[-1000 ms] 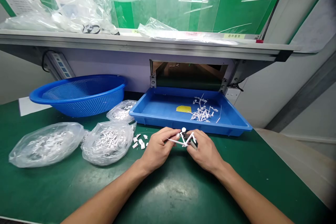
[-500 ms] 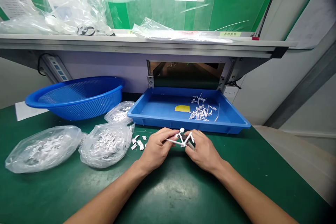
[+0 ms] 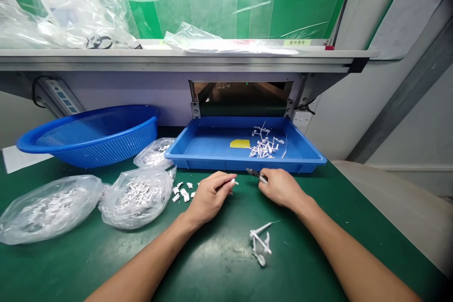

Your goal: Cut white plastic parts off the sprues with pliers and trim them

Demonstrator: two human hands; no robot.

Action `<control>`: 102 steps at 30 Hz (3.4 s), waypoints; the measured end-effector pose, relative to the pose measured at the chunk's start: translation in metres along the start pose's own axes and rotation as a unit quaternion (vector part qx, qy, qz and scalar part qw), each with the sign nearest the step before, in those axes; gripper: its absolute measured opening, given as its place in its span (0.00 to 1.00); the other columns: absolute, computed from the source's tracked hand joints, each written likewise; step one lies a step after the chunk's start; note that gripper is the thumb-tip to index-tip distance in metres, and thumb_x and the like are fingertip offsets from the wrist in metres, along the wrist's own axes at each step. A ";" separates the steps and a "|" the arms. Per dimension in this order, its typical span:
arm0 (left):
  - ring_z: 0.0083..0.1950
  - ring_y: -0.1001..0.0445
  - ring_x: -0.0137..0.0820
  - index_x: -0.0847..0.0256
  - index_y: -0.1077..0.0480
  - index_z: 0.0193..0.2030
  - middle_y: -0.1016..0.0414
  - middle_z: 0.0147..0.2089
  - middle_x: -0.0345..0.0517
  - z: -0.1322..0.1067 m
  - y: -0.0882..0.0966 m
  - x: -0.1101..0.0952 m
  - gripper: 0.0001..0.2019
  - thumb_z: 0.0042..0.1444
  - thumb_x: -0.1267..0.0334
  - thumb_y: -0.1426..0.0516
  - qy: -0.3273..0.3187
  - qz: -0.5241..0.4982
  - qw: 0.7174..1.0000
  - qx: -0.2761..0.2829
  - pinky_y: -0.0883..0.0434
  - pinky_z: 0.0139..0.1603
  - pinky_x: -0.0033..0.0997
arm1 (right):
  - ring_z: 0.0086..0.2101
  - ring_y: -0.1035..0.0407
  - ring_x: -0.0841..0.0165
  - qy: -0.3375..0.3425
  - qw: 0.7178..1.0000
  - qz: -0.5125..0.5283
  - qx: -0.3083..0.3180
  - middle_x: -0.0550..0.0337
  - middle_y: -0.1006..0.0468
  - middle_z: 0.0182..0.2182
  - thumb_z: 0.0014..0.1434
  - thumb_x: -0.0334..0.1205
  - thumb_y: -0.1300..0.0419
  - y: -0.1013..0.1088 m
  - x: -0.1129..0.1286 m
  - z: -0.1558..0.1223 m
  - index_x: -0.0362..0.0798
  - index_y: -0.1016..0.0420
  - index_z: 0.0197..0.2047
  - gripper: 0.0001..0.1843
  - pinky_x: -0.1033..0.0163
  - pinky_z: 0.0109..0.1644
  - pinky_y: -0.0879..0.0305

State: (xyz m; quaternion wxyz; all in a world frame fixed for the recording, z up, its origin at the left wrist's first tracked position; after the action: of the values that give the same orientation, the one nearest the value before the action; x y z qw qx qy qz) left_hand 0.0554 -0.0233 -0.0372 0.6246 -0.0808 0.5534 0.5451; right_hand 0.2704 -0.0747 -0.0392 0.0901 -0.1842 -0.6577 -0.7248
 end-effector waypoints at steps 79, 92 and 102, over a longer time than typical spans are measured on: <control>0.29 0.32 0.19 0.67 0.29 0.38 0.32 0.32 0.41 0.003 -0.032 0.003 0.13 0.49 0.67 0.31 0.273 -0.567 0.774 -0.068 0.30 0.30 0.16 | 0.38 0.33 0.65 0.107 0.983 0.138 -0.056 0.60 0.25 0.37 0.51 0.31 0.44 -0.017 0.031 -0.012 0.49 0.29 0.40 0.12 0.63 0.44 0.41; 0.29 0.33 0.17 0.67 0.29 0.37 0.33 0.33 0.41 0.003 -0.033 0.008 0.13 0.50 0.65 0.31 0.289 -0.550 0.783 -0.010 0.31 0.30 0.15 | 0.34 0.35 0.66 0.110 0.991 0.074 -0.014 0.58 0.26 0.32 0.54 0.32 0.44 -0.018 0.026 -0.011 0.48 0.31 0.33 0.03 0.64 0.38 0.44; 0.25 0.33 0.22 0.67 0.28 0.35 0.30 0.29 0.41 0.007 -0.036 -0.009 0.14 0.48 0.60 0.31 0.264 -0.386 0.884 0.036 0.32 0.25 0.20 | 0.23 0.36 0.70 0.049 0.994 0.081 0.050 0.63 0.27 0.22 0.54 0.37 0.45 0.031 -0.031 0.000 0.47 0.26 0.29 0.08 0.66 0.27 0.47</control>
State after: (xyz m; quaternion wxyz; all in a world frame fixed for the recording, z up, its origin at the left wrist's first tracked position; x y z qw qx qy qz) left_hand 0.0894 -0.0380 -0.0460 0.6191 -0.4059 0.6420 0.1995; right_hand 0.3102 -0.0815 -0.0224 0.1899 -0.1963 -0.6709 -0.6894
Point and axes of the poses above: each hand's wrist, its own z-axis towards the middle knuckle, its own y-axis out of the back of the hand, x = y × z, the point moved 4 cm from there along z, towards the middle knuckle
